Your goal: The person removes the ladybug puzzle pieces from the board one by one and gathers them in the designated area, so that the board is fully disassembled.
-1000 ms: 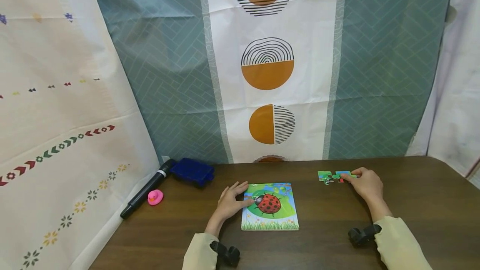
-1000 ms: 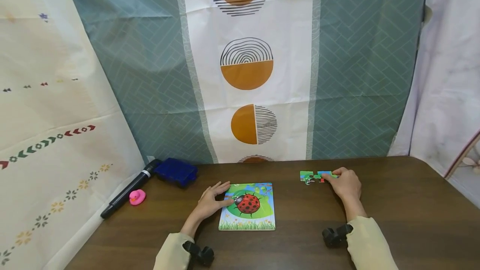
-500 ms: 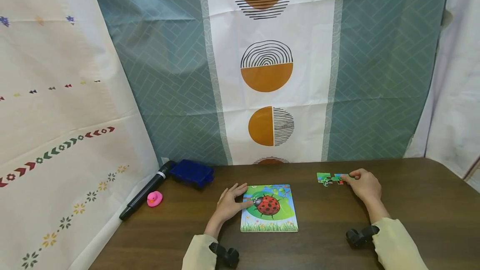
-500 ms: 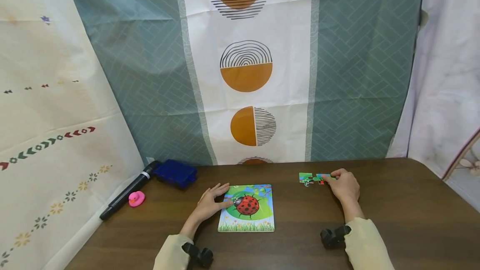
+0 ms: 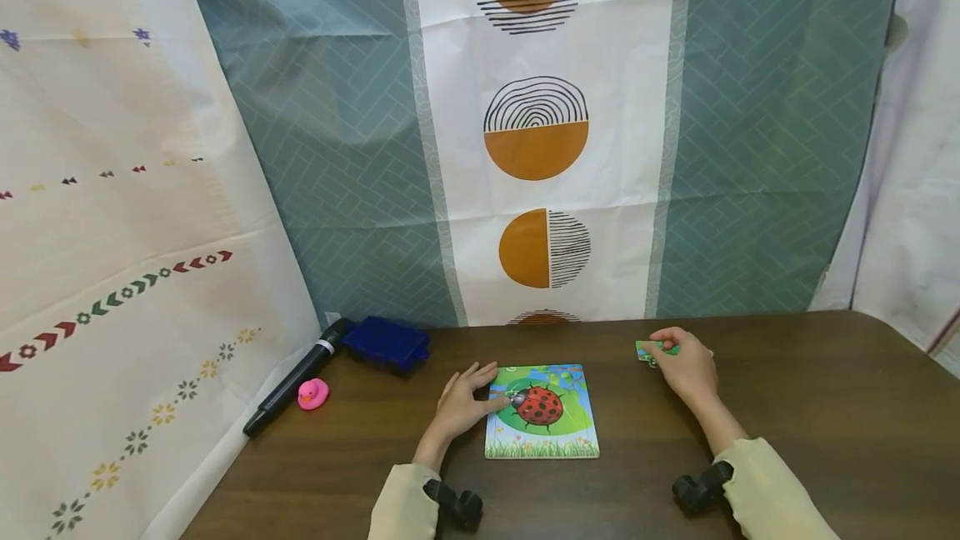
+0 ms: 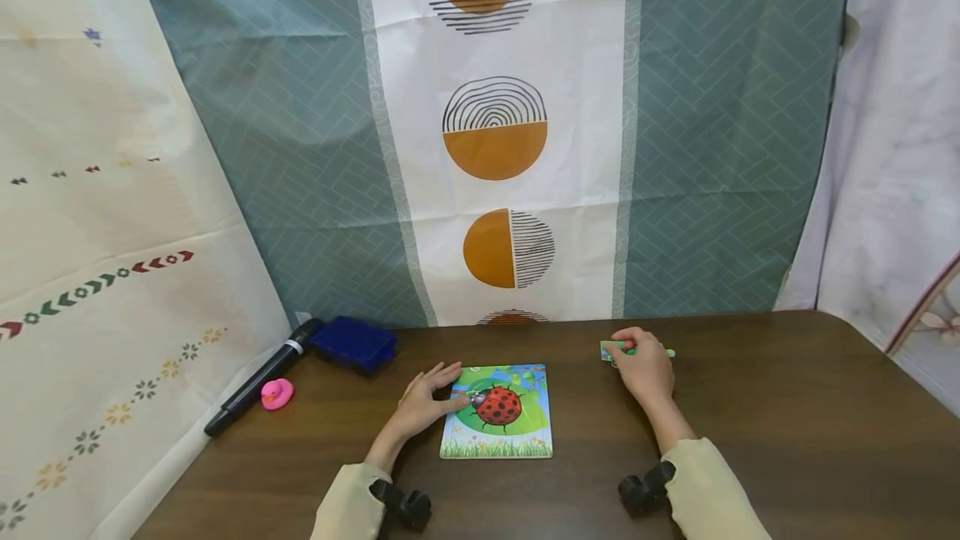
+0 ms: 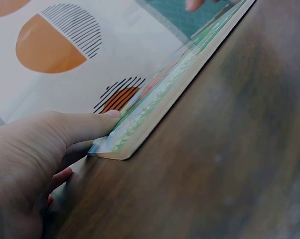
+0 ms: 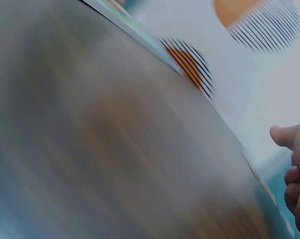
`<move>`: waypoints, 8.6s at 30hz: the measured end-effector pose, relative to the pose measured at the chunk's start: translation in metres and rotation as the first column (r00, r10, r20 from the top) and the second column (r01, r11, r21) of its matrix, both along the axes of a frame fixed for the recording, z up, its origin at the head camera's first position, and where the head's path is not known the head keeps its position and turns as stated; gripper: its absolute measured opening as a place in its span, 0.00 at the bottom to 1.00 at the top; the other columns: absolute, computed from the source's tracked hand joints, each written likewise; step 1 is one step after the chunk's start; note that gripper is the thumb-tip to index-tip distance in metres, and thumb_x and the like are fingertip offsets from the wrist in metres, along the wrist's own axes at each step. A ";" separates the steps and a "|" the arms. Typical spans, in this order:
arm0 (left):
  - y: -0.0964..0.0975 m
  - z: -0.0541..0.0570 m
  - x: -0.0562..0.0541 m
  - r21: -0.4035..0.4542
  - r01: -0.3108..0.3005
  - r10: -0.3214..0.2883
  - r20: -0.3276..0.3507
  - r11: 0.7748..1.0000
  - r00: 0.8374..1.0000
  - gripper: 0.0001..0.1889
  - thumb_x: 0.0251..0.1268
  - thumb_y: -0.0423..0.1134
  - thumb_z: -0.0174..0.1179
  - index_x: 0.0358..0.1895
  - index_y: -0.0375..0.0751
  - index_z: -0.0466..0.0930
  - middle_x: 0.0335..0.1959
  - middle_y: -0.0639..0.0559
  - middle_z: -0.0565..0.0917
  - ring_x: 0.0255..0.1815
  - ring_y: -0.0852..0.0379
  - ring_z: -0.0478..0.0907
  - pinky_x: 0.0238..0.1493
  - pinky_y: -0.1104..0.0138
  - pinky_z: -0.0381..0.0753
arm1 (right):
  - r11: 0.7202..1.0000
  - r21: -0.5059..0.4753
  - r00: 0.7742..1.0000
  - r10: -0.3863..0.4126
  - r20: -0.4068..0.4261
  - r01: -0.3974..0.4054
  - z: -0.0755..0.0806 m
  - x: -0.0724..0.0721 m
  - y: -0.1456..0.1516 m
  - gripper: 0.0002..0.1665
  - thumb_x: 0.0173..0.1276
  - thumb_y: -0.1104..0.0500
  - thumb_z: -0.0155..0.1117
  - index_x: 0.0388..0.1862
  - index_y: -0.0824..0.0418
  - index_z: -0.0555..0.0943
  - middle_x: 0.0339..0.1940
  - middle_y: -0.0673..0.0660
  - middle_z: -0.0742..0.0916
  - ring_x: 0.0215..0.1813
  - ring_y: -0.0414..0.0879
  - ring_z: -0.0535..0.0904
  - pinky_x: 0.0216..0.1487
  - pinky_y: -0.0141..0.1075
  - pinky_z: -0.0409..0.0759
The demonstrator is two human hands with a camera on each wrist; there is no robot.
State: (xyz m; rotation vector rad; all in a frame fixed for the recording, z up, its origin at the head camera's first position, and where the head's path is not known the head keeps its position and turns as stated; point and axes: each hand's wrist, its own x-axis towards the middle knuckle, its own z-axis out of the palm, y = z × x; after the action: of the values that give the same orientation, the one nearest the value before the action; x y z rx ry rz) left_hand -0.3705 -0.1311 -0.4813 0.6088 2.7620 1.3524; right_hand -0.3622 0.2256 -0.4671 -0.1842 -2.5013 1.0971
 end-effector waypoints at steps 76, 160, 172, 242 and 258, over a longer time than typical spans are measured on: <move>-0.001 0.000 -0.002 0.009 -0.010 0.010 0.010 1.000 1.000 0.33 0.60 0.45 0.67 0.68 0.37 0.71 0.72 0.48 0.70 0.79 0.41 0.53 0.79 0.41 0.38 | 0.943 -0.288 0.985 0.152 -0.080 -0.169 0.001 0.002 -0.021 0.23 0.72 0.55 0.61 0.62 0.62 0.77 0.40 0.57 0.84 0.33 0.27 0.72 0.34 0.25 0.76; -0.004 -0.003 -0.002 -0.007 -0.004 0.004 0.001 1.000 1.000 0.33 0.60 0.45 0.67 0.68 0.36 0.71 0.73 0.46 0.69 0.79 0.40 0.53 0.78 0.40 0.38 | 0.993 -0.029 0.986 0.108 -0.129 -0.113 0.012 0.000 0.021 0.21 0.74 0.52 0.57 0.56 0.66 0.79 0.51 0.66 0.83 0.38 0.19 0.66 0.37 0.19 0.71; -0.002 -0.002 -0.001 -0.025 0.015 -0.015 -0.021 1.000 1.000 0.33 0.61 0.45 0.66 0.68 0.35 0.70 0.72 0.45 0.70 0.78 0.39 0.55 0.78 0.39 0.40 | 0.921 -0.203 0.943 0.327 -0.057 -0.332 0.004 0.002 -0.100 0.14 0.70 0.60 0.62 0.50 0.66 0.82 0.43 0.60 0.87 0.41 0.39 0.79 0.42 0.28 0.78; -0.009 0.012 0.000 -0.149 0.165 -0.159 0.051 0.975 0.986 0.47 0.55 0.48 0.70 0.75 0.37 0.58 0.79 0.44 0.57 0.81 0.39 0.43 0.79 0.40 0.33 | 0.775 -0.350 0.818 0.574 0.039 -0.526 -0.008 0.015 -0.157 0.13 0.68 0.58 0.64 0.47 0.63 0.84 0.36 0.58 0.86 0.35 0.42 0.78 0.36 0.35 0.79; -0.008 0.011 -0.001 -0.139 0.164 -0.159 0.046 0.977 0.986 0.47 0.54 0.49 0.70 0.76 0.37 0.57 0.79 0.44 0.57 0.81 0.40 0.44 0.78 0.40 0.34 | 0.739 -0.496 0.841 0.541 0.032 -0.456 0.002 0.016 -0.150 0.16 0.71 0.56 0.61 0.53 0.63 0.80 0.44 0.56 0.82 0.45 0.43 0.77 0.46 0.39 0.79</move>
State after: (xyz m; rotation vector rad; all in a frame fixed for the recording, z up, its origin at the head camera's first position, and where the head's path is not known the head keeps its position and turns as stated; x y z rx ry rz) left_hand -0.3716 -0.1395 -0.4699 0.7737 2.6840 1.1128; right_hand -0.3459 0.0752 -0.4654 0.3050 -2.4426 1.9936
